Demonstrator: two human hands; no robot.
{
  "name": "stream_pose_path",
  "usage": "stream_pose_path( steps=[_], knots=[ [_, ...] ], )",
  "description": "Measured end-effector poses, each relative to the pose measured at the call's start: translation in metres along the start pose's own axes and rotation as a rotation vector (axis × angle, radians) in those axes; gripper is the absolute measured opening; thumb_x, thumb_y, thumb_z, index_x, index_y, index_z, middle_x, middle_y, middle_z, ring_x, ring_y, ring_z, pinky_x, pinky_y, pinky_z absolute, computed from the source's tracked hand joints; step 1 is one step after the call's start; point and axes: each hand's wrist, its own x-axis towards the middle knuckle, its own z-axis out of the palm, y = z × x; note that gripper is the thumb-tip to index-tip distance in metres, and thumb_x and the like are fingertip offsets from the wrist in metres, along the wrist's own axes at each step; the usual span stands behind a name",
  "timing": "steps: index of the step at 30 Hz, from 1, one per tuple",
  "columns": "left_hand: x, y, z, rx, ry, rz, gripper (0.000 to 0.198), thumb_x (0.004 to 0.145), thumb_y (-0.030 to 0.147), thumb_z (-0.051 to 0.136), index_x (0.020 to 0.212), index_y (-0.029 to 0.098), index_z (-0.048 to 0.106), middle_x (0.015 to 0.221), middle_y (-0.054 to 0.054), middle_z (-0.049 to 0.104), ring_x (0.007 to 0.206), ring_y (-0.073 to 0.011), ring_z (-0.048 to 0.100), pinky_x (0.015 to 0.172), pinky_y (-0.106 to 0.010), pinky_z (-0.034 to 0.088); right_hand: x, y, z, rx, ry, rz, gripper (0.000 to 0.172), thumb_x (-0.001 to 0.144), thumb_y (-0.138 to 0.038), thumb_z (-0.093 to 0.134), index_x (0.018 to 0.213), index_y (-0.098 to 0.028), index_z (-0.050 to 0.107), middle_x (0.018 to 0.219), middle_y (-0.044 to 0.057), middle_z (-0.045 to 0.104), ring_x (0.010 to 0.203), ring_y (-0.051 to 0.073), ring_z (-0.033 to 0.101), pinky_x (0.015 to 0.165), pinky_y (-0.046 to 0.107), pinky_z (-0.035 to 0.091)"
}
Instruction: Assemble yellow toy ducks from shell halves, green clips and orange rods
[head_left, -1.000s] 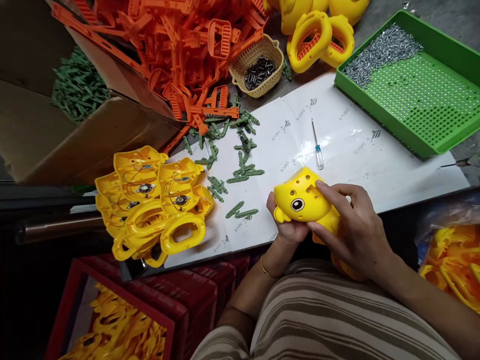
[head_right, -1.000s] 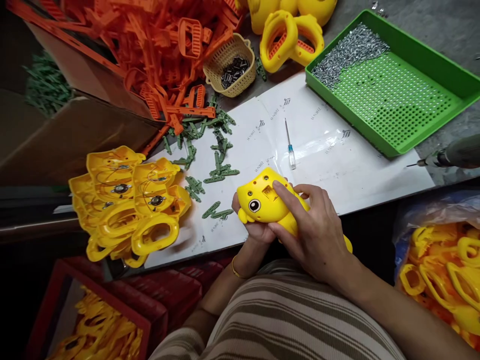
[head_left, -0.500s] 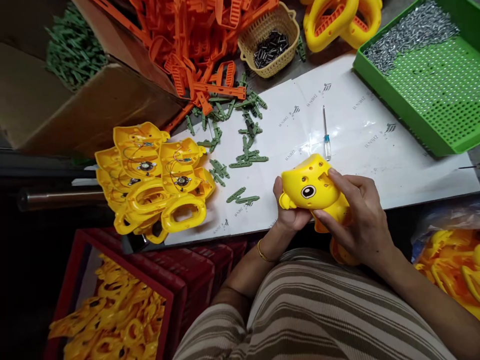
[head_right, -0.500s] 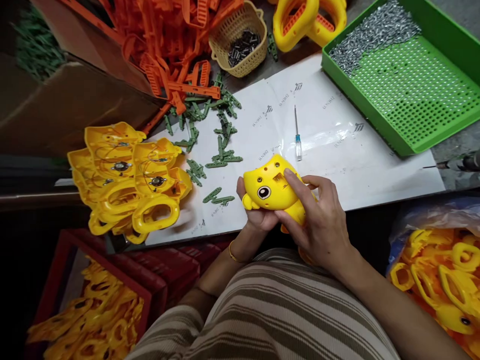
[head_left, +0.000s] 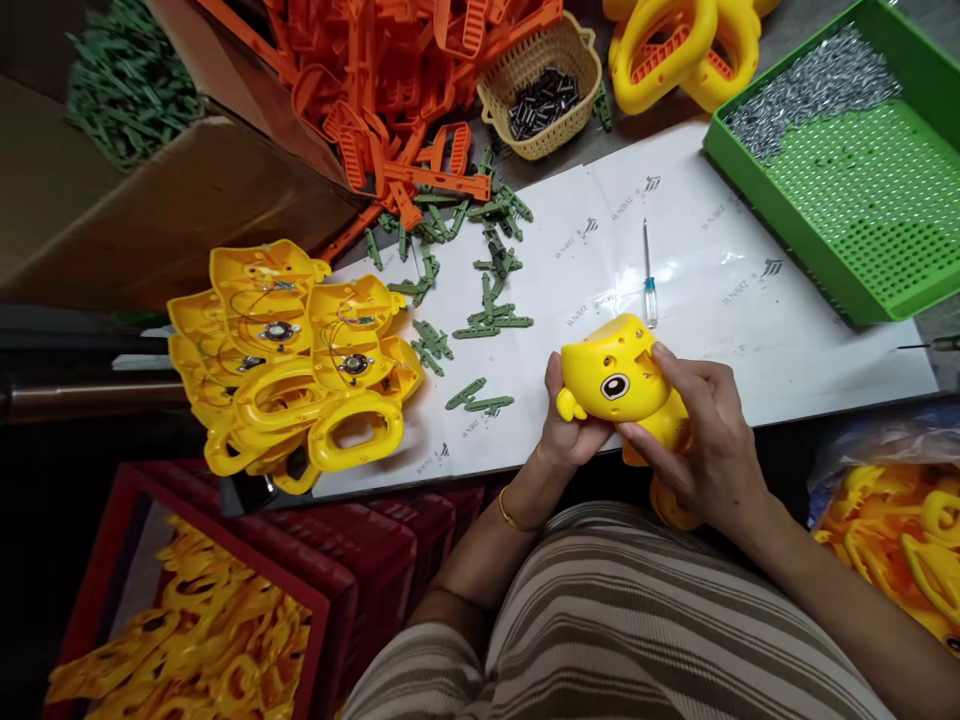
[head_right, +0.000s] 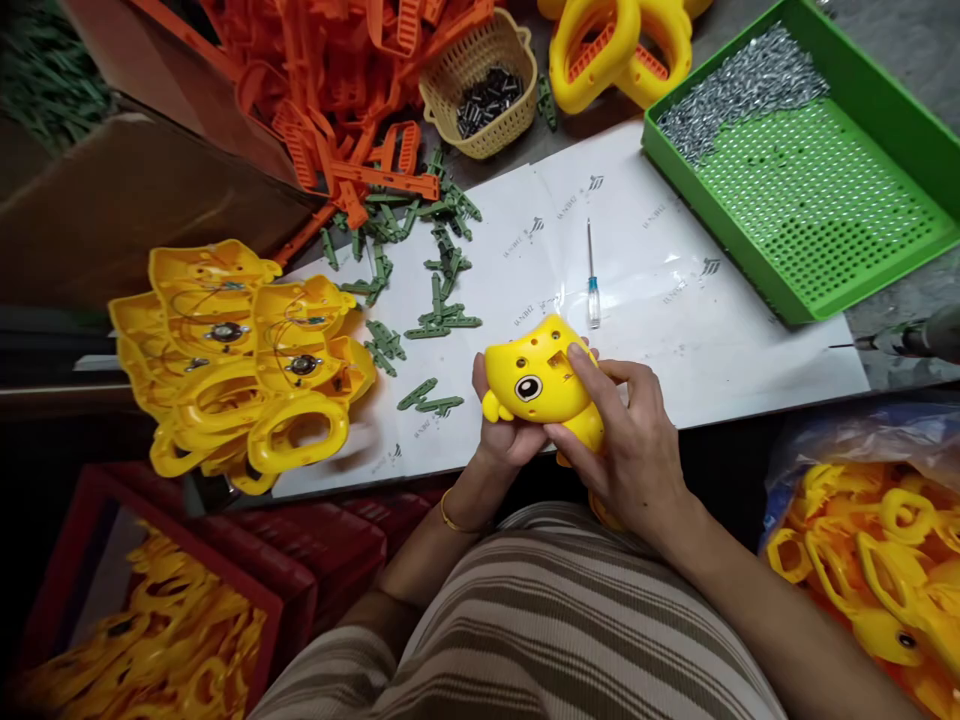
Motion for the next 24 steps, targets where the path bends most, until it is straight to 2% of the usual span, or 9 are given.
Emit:
stream_pose_path(
  steps=[5,8,11,13,16,18,20,22,24],
  knots=[
    [-0.003,0.007,0.002,-0.034,0.095,0.021,0.058,0.080,0.067,0.054,0.106,0.019,0.071,0.118,-0.009,0.072,0.126,-0.0326,0.058,0.103,-0.046,0.048,0.003,-0.002,0.006,-0.006,0.032,-0.028,0.072,0.087,-0.043,0.066,0.150,-0.028,0.035,0.118,0.013,0.049,0.105,0.028,0.055,0.079,0.044,0.057],
    [-0.007,0.013,0.007,-0.014,0.150,0.051,0.054,0.081,0.062,0.055,0.105,0.018,0.072,0.110,-0.010,0.074,0.118,-0.0322,0.063,0.101,-0.046,0.049,0.004,-0.004,0.006,-0.003,0.062,-0.044,0.070,0.087,-0.042,0.066,0.149,-0.029,0.035,0.120,0.013,0.049,0.104,0.028,0.055,0.080,0.046,0.055],
    [-0.009,0.018,0.011,-0.008,0.191,0.096,0.045,0.082,0.056,0.058,0.100,0.018,0.074,0.101,-0.009,0.077,0.103,-0.0279,0.070,0.100,-0.042,0.050,0.004,-0.005,0.007,0.013,0.083,-0.043,0.068,0.088,-0.040,0.066,0.148,-0.029,0.036,0.121,0.013,0.048,0.106,0.029,0.053,0.082,0.048,0.054],
    [-0.009,0.020,0.012,-0.008,0.200,0.104,0.041,0.083,0.052,0.059,0.100,0.018,0.074,0.100,-0.008,0.077,0.100,-0.0266,0.071,0.100,-0.042,0.050,0.004,-0.004,0.009,0.034,0.082,-0.034,0.066,0.088,-0.038,0.065,0.147,-0.030,0.037,0.121,0.013,0.047,0.107,0.028,0.052,0.083,0.047,0.054],
    [-0.009,0.022,0.009,0.006,0.175,0.075,0.040,0.084,0.050,0.060,0.104,0.017,0.074,0.106,-0.010,0.076,0.111,-0.0296,0.067,0.104,-0.045,0.048,0.004,-0.004,0.012,0.022,0.073,-0.004,0.063,0.088,-0.039,0.066,0.145,-0.030,0.040,0.120,0.012,0.046,0.105,0.027,0.053,0.074,0.041,0.057],
    [-0.011,0.022,0.004,0.025,0.119,0.053,0.052,0.080,0.059,0.061,0.107,0.016,0.073,0.111,-0.012,0.074,0.119,-0.0338,0.063,0.106,-0.048,0.046,0.004,-0.004,0.013,-0.004,0.061,0.020,0.062,0.087,-0.041,0.066,0.143,-0.031,0.042,0.121,0.013,0.046,0.103,0.028,0.054,0.062,0.035,0.056],
    [-0.014,0.022,0.001,0.065,0.055,0.061,0.063,0.073,0.067,0.065,0.109,0.016,0.072,0.112,-0.013,0.074,0.123,-0.0372,0.059,0.106,-0.051,0.045,0.002,-0.004,0.012,-0.004,0.058,0.027,0.063,0.086,-0.041,0.066,0.143,-0.033,0.041,0.121,0.013,0.046,0.104,0.029,0.055,0.058,0.033,0.055],
    [-0.019,0.023,-0.001,0.133,0.009,0.087,0.064,0.065,0.062,0.074,0.110,0.017,0.071,0.111,-0.013,0.074,0.123,-0.0385,0.059,0.105,-0.051,0.046,-0.001,-0.004,0.011,0.028,0.079,0.001,0.066,0.086,-0.038,0.067,0.145,-0.033,0.038,0.122,0.013,0.046,0.106,0.029,0.055,0.064,0.037,0.057],
    [-0.023,0.024,0.001,0.209,-0.028,0.095,0.059,0.063,0.048,0.081,0.112,0.018,0.070,0.111,-0.012,0.074,0.120,-0.0384,0.061,0.103,-0.050,0.048,-0.005,-0.002,0.010,0.066,0.109,-0.043,0.070,0.086,-0.033,0.068,0.147,-0.033,0.035,0.123,0.013,0.045,0.110,0.030,0.053,0.075,0.043,0.058]
  ],
)
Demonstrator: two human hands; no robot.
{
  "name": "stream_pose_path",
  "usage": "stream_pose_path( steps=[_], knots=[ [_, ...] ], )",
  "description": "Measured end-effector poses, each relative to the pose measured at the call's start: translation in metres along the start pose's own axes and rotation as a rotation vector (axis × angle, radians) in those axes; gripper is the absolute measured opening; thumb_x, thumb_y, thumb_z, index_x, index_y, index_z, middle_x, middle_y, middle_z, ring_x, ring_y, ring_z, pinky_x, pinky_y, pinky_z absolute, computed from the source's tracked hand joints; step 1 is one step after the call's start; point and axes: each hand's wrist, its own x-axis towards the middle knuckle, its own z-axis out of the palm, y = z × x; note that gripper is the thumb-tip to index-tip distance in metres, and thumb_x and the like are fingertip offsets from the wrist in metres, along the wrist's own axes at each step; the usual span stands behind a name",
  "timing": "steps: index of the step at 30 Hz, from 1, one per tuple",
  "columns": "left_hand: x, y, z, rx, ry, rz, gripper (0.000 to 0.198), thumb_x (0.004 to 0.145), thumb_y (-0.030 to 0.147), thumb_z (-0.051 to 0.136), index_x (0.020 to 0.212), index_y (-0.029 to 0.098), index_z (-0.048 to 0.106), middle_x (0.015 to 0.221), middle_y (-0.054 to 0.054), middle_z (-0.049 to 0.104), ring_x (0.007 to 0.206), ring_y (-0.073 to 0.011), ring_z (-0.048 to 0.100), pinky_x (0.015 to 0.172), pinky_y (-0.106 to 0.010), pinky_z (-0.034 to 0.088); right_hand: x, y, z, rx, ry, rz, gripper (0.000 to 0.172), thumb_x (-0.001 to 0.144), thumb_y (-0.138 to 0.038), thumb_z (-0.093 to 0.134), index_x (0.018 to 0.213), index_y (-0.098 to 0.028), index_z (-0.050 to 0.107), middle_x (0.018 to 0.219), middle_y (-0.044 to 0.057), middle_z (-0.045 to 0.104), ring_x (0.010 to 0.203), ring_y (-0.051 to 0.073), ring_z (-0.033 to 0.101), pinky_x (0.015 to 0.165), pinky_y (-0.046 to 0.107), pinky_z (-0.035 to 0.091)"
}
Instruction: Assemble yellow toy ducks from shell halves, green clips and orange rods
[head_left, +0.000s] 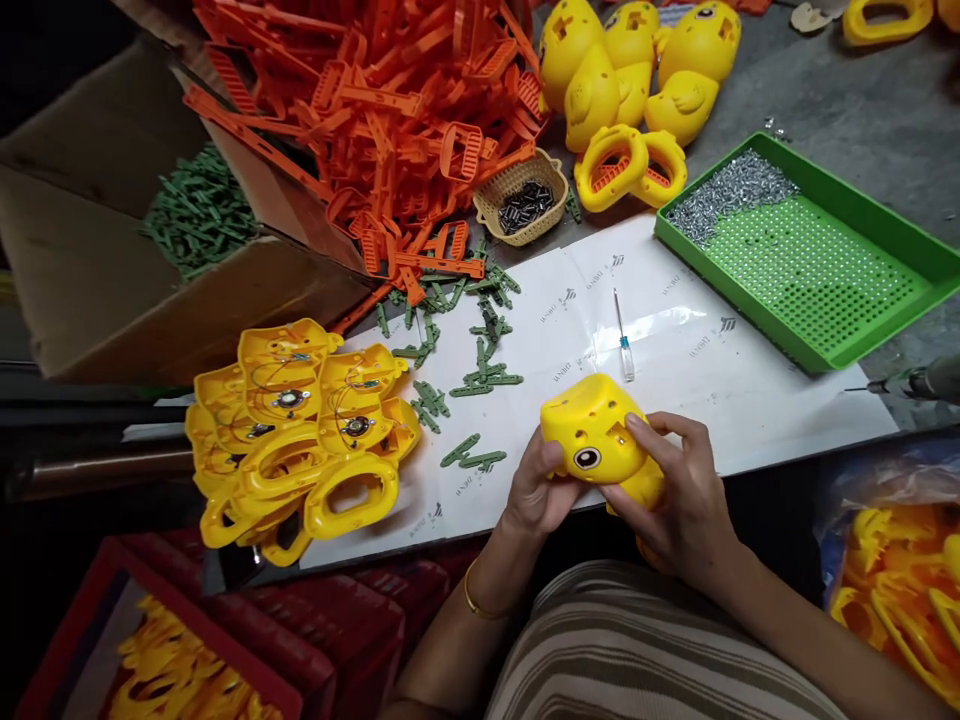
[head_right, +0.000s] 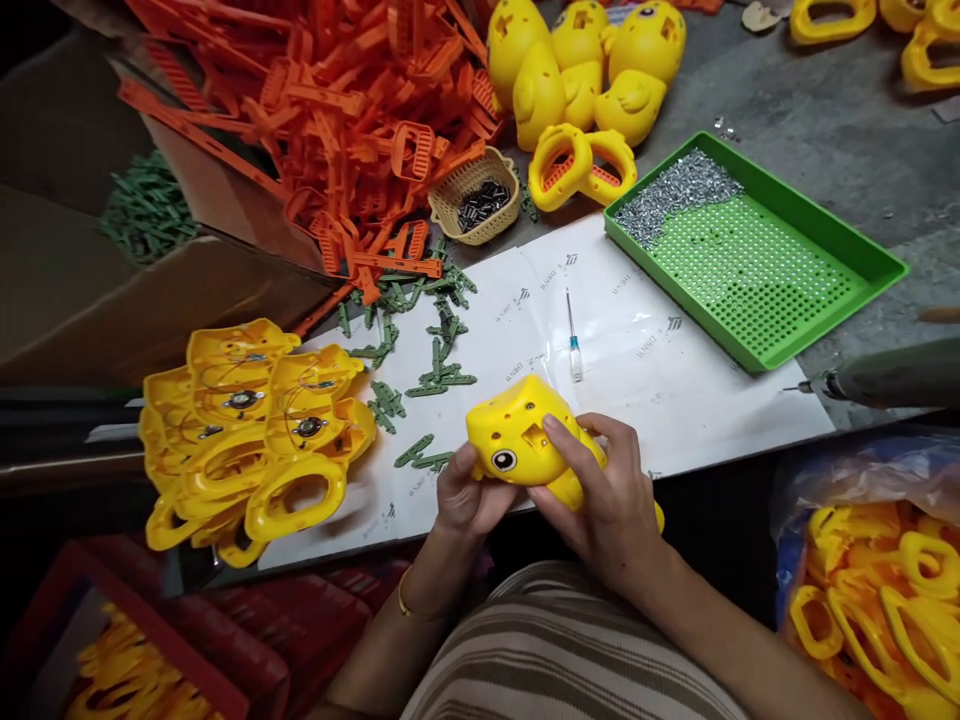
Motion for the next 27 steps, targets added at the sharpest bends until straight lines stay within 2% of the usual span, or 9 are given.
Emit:
stream_pose_path(
  steps=[5,13,16,19,24,26,27],
  knots=[
    [-0.007,0.007,0.008,0.054,-0.089,-0.013,0.055,0.063,0.033,0.082,0.114,0.016,0.069,0.113,-0.014,0.074,0.116,-0.0393,0.064,0.100,-0.050,0.051,-0.006,0.005,-0.006,0.042,0.035,-0.083,0.075,0.084,-0.023,0.068,0.149,-0.033,0.032,0.126,0.014,0.044,0.114,0.030,0.052,0.085,0.049,0.055],
    [-0.009,0.009,0.007,0.005,-0.146,-0.041,0.071,0.061,0.034,0.085,0.127,0.017,0.063,0.114,-0.015,0.073,0.112,-0.0391,0.066,0.090,-0.044,0.056,-0.005,0.000,-0.011,0.038,0.031,-0.081,0.077,0.083,-0.018,0.067,0.149,-0.036,0.031,0.126,0.012,0.043,0.110,0.028,0.054,0.078,0.045,0.057],
    [-0.007,0.010,0.006,0.017,-0.148,-0.056,0.071,0.063,0.030,0.084,0.129,0.019,0.061,0.120,-0.014,0.071,0.111,-0.0373,0.066,0.088,-0.041,0.056,-0.002,0.001,-0.009,0.040,0.020,-0.088,0.078,0.082,-0.018,0.069,0.149,-0.034,0.032,0.126,0.013,0.042,0.109,0.027,0.053,0.077,0.044,0.057],
    [-0.006,0.010,0.003,0.033,-0.123,-0.025,0.061,0.067,0.030,0.080,0.125,0.017,0.064,0.118,-0.014,0.071,0.107,-0.0363,0.068,0.086,-0.040,0.057,-0.001,0.000,-0.005,0.021,0.001,-0.079,0.078,0.081,-0.021,0.070,0.148,-0.034,0.033,0.124,0.012,0.044,0.109,0.028,0.053,0.079,0.046,0.057],
    [-0.002,0.012,-0.005,0.039,-0.074,0.000,0.048,0.068,0.034,0.078,0.111,0.015,0.072,0.102,-0.011,0.077,0.093,-0.0302,0.072,0.079,-0.034,0.058,0.002,-0.005,-0.006,-0.030,-0.079,-0.055,0.078,0.081,-0.034,0.074,0.148,-0.032,0.034,0.122,0.013,0.046,0.109,0.031,0.054,0.080,0.048,0.057],
    [0.000,0.014,-0.008,0.014,-0.056,-0.018,0.044,0.067,0.036,0.077,0.106,0.013,0.074,0.096,-0.010,0.078,0.087,-0.0278,0.073,0.076,-0.033,0.058,0.013,-0.001,-0.013,0.025,-0.144,-0.080,0.076,0.083,-0.035,0.071,0.149,-0.028,0.034,0.122,0.014,0.050,0.109,0.031,0.055,0.083,0.049,0.057],
    [0.001,0.016,-0.010,-0.001,-0.040,-0.030,0.044,0.066,0.036,0.077,0.103,0.012,0.074,0.093,-0.010,0.078,0.084,-0.0270,0.073,0.075,-0.033,0.058,0.021,0.003,-0.017,0.061,-0.129,-0.107,0.072,0.086,-0.033,0.067,0.149,-0.026,0.035,0.121,0.014,0.052,0.108,0.030,0.056,0.084,0.048,0.056]
  ],
)
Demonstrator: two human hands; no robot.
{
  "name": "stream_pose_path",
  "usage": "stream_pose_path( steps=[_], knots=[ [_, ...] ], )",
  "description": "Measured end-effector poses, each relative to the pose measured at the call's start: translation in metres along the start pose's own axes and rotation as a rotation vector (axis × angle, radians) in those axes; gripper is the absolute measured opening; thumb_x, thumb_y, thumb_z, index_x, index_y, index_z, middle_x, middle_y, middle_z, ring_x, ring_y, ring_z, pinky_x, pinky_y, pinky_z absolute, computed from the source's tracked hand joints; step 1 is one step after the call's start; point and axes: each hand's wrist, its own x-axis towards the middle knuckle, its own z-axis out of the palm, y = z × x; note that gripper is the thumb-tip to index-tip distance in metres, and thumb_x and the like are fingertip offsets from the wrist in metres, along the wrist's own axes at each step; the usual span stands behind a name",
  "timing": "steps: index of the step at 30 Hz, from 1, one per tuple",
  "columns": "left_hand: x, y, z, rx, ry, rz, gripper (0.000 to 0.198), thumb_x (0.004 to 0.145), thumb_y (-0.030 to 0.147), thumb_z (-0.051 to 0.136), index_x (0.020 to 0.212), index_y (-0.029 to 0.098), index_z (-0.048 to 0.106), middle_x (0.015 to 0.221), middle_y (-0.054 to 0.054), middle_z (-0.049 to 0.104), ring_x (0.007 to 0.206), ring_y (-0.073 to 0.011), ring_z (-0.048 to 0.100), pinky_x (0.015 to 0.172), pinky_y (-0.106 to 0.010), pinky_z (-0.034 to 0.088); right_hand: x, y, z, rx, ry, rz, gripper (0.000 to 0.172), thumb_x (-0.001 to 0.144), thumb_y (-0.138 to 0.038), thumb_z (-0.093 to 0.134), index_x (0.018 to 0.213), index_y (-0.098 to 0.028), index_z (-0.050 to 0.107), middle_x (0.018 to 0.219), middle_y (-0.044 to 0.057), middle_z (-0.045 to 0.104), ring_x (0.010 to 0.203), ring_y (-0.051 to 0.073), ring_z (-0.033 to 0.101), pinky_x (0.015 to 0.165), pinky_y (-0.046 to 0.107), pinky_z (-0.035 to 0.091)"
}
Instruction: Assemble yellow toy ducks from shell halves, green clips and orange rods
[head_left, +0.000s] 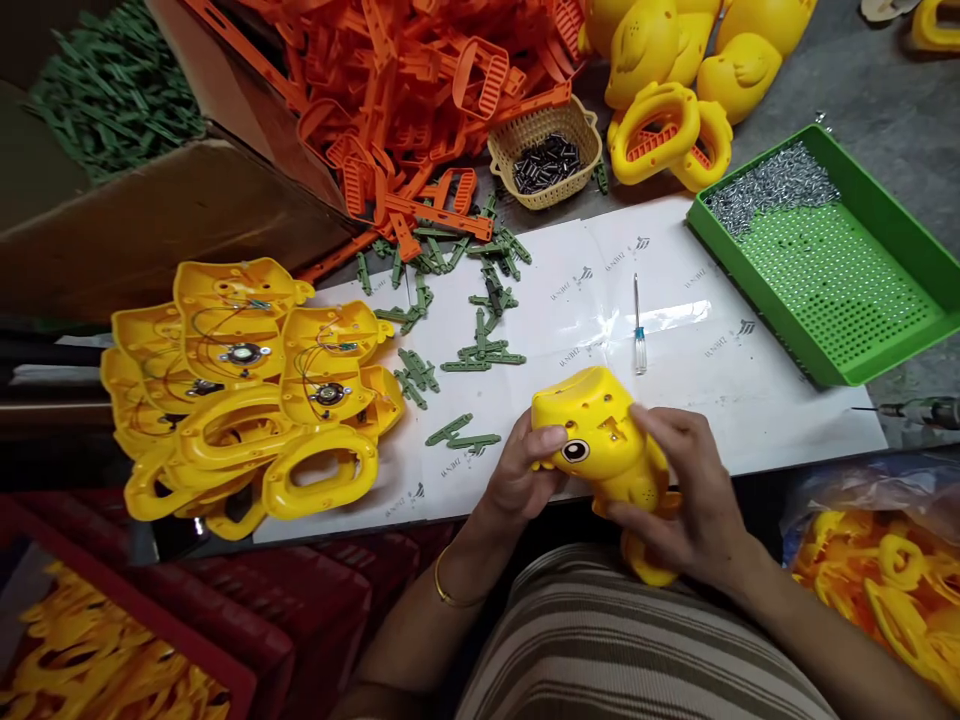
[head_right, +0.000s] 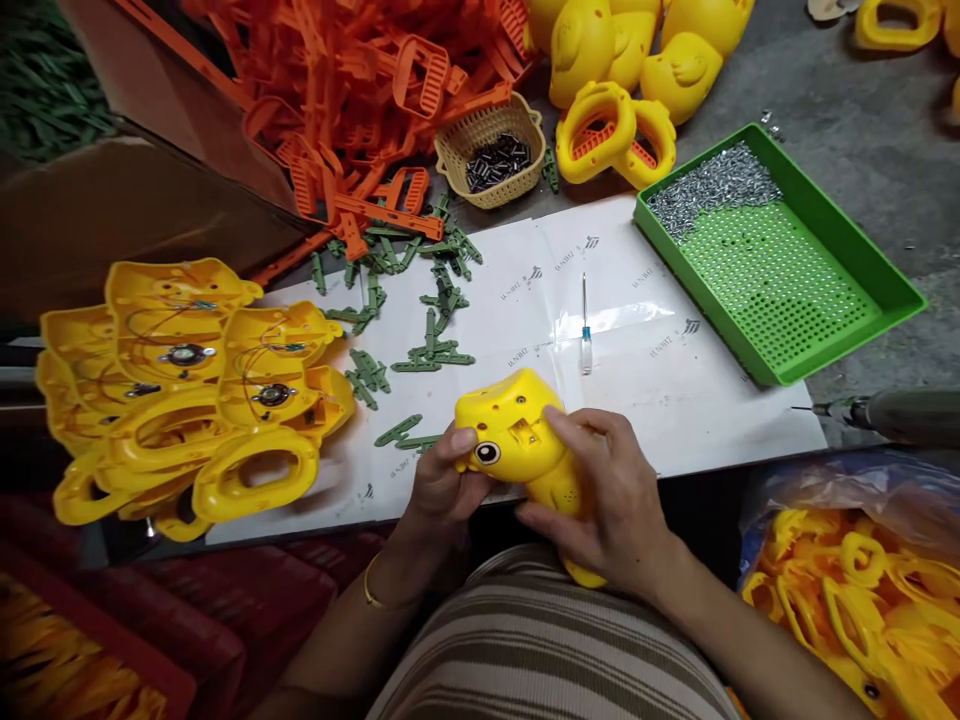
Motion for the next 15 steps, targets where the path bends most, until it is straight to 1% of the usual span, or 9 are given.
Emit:
stream_pose_path(
  steps=[1,2,4,6,8,10,12,13,15],
  knots=[
    [0.001,0.001,-0.002,-0.014,0.017,-0.014,0.044,0.065,0.036,0.078,0.101,0.012,0.075,0.091,-0.010,0.078,0.081,-0.0264,0.073,0.074,-0.032,0.059,0.010,0.008,-0.006,0.022,0.018,-0.024,0.066,0.088,-0.028,0.063,0.149,-0.024,0.036,0.121,0.013,0.055,0.108,0.029,0.057,0.086,0.048,0.056],
    [0.002,0.003,-0.004,-0.024,0.032,-0.028,0.044,0.063,0.036,0.078,0.100,0.011,0.075,0.089,-0.010,0.078,0.080,-0.0261,0.073,0.073,-0.032,0.059,0.022,0.018,-0.011,0.017,0.138,-0.077,0.057,0.091,-0.025,0.057,0.146,-0.023,0.042,0.118,0.012,0.059,0.105,0.028,0.059,0.084,0.047,0.056],
    [0.004,0.004,-0.007,-0.037,0.048,-0.057,0.045,0.061,0.036,0.079,0.098,0.010,0.075,0.088,-0.010,0.078,0.080,-0.0263,0.073,0.073,-0.032,0.059,0.049,0.041,-0.019,-0.222,0.142,-0.058,0.048,0.091,-0.015,0.055,0.137,-0.026,0.054,0.123,0.011,0.061,0.108,0.028,0.059,0.089,0.048,0.054],
    [0.005,0.005,-0.008,-0.040,0.050,-0.084,0.046,0.060,0.035,0.079,0.098,0.010,0.074,0.089,-0.009,0.078,0.082,-0.0268,0.073,0.075,-0.033,0.058,0.074,0.065,-0.023,-0.348,-0.146,-0.113,0.046,0.090,-0.009,0.050,0.131,-0.024,0.060,0.138,0.012,0.056,0.107,0.027,0.059,0.088,0.047,0.055],
    [0.005,0.006,-0.009,-0.037,0.058,-0.097,0.046,0.060,0.035,0.079,0.098,0.011,0.074,0.089,-0.008,0.079,0.083,-0.0264,0.073,0.075,-0.033,0.058,0.090,0.083,-0.023,-0.426,-0.383,-0.207,0.040,0.091,-0.010,0.048,0.125,-0.024,0.064,0.136,0.010,0.060,0.106,0.029,0.059,0.083,0.046,0.056],
    [0.004,0.006,-0.010,-0.031,0.060,-0.104,0.045,0.060,0.034,0.078,0.098,0.012,0.074,0.090,-0.008,0.079,0.084,-0.0264,0.073,0.075,-0.033,0.058,0.097,0.093,-0.022,-0.467,-0.471,-0.248,0.032,0.095,-0.016,0.047,0.118,-0.023,0.068,0.122,0.010,0.067,0.102,0.029,0.060,0.075,0.042,0.056],
    [0.004,0.006,-0.010,-0.033,0.058,-0.104,0.045,0.062,0.034,0.077,0.101,0.013,0.073,0.091,-0.007,0.079,0.088,-0.0271,0.073,0.077,-0.033,0.057,0.095,0.095,-0.023,-0.470,-0.430,-0.236,0.027,0.097,-0.022,0.046,0.112,-0.021,0.068,0.111,0.012,0.068,0.097,0.028,0.062,0.066,0.037,0.054],
    [0.004,0.006,-0.011,-0.033,0.056,-0.105,0.045,0.062,0.033,0.077,0.102,0.013,0.072,0.091,-0.008,0.079,0.090,-0.0277,0.073,0.077,-0.034,0.057,0.092,0.092,-0.024,-0.446,-0.359,-0.226,0.025,0.097,-0.024,0.046,0.110,-0.020,0.067,0.108,0.013,0.068,0.093,0.027,0.063,0.062,0.036,0.053],
    [0.004,0.005,-0.011,-0.032,0.056,-0.108,0.044,0.062,0.033,0.076,0.102,0.014,0.073,0.092,-0.008,0.079,0.093,-0.0287,0.073,0.079,-0.035,0.057,0.083,0.078,-0.029,-0.280,-0.086,-0.185,0.019,0.095,-0.025,0.050,0.110,-0.022,0.062,0.101,0.010,0.068,0.085,0.024,0.065,0.058,0.035,0.052]
  ],
)
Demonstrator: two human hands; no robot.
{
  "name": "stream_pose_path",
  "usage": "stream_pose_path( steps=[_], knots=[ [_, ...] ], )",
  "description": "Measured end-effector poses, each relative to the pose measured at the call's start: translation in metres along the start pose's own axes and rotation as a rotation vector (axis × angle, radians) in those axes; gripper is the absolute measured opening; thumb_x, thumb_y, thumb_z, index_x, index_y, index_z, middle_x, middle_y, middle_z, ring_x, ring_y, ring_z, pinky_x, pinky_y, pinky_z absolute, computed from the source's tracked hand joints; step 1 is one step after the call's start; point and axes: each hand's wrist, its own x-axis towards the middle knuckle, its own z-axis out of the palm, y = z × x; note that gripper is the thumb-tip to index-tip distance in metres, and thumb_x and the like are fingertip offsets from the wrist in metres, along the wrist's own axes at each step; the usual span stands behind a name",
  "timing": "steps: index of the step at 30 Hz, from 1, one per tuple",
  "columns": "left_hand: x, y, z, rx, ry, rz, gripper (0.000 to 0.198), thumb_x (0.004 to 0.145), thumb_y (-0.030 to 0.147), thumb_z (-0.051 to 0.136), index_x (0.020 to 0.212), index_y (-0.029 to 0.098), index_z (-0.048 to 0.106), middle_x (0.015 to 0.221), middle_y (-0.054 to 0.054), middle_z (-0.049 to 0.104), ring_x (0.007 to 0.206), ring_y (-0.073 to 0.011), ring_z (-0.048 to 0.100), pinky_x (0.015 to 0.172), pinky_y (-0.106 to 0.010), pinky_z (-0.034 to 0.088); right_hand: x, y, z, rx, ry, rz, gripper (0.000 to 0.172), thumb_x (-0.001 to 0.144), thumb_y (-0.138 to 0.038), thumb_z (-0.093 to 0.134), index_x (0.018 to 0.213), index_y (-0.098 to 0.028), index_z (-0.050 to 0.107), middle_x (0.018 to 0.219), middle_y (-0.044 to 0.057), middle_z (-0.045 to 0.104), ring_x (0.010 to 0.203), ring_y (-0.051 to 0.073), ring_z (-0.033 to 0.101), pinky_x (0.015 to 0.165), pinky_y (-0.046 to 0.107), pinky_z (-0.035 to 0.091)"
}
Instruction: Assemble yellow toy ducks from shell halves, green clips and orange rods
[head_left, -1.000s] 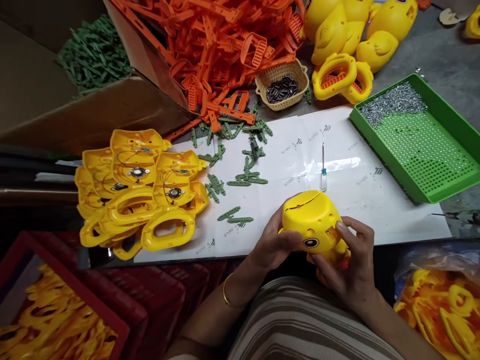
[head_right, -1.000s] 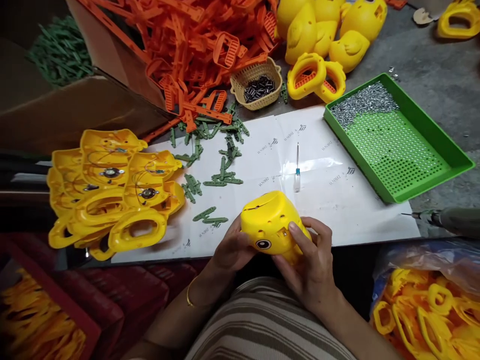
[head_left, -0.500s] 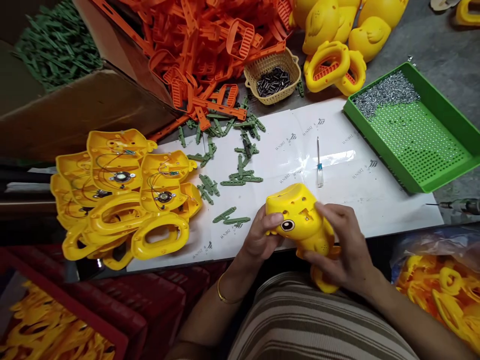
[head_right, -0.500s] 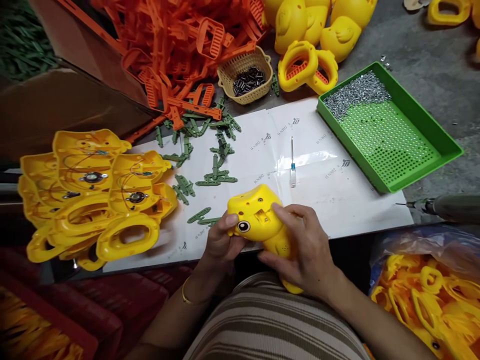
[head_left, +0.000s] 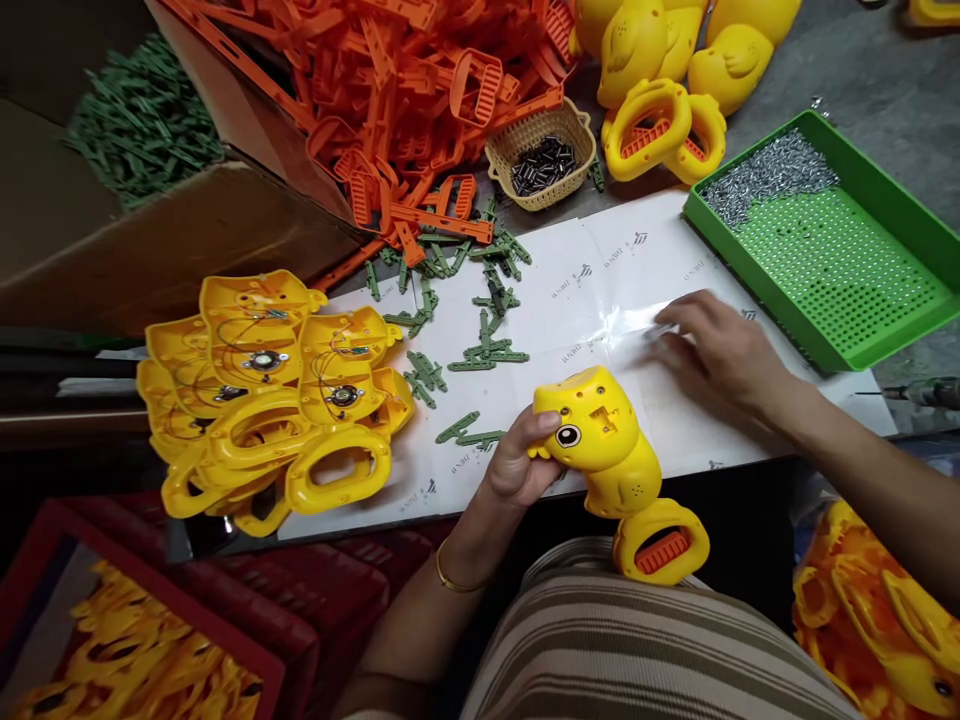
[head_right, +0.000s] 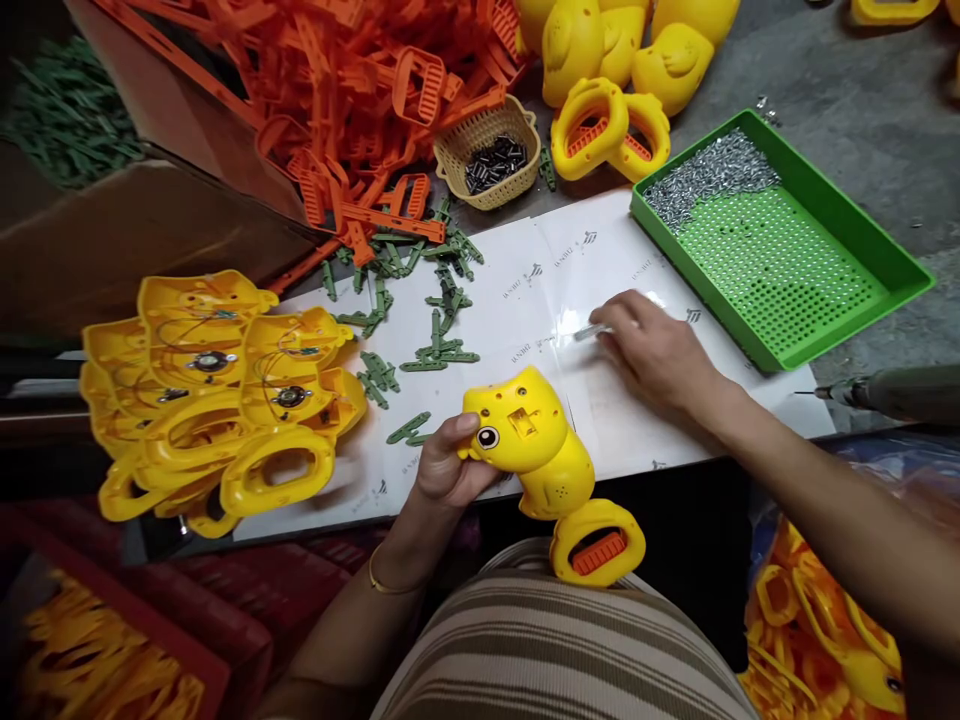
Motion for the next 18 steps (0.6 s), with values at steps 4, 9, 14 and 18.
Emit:
stream_pose_path(
  steps=[4,9,14,18],
  knots=[
    [0.003,-0.002,0.001,0.013,-0.003,-0.024,0.042,0.062,0.034,0.077,0.098,0.012,0.074,0.092,-0.008,0.079,0.090,-0.0276,0.073,0.079,-0.034,0.056,-0.005,-0.047,-0.021,0.697,0.563,0.251,0.018,0.097,-0.024,0.050,0.111,-0.033,0.055,0.089,0.000,0.070,0.067,0.018,0.066,0.052,0.033,0.053],
    [0.005,-0.005,0.005,0.011,-0.034,-0.057,0.047,0.061,0.034,0.078,0.102,0.012,0.074,0.093,-0.008,0.079,0.088,-0.0264,0.072,0.079,-0.033,0.057,-0.004,-0.080,-0.028,1.107,0.540,0.221,0.012,0.095,-0.020,0.055,0.106,-0.025,0.057,0.085,0.001,0.071,0.068,0.016,0.069,0.053,0.030,0.057],
    [0.004,-0.005,0.010,0.022,-0.085,-0.056,0.051,0.063,0.034,0.077,0.109,0.013,0.071,0.099,-0.009,0.078,0.100,-0.0320,0.071,0.084,-0.038,0.057,-0.008,-0.076,-0.020,1.099,0.436,0.201,0.013,0.097,-0.020,0.054,0.108,-0.027,0.055,0.089,0.001,0.071,0.065,0.014,0.068,0.056,0.028,0.058],
    [0.003,-0.005,0.009,0.040,-0.097,-0.052,0.052,0.064,0.036,0.076,0.110,0.013,0.071,0.105,-0.011,0.077,0.104,-0.0329,0.069,0.086,-0.038,0.056,-0.010,-0.074,-0.018,1.058,0.336,0.167,0.014,0.098,-0.021,0.051,0.111,-0.026,0.053,0.092,0.001,0.070,0.067,0.014,0.067,0.060,0.029,0.059]
  ],
)
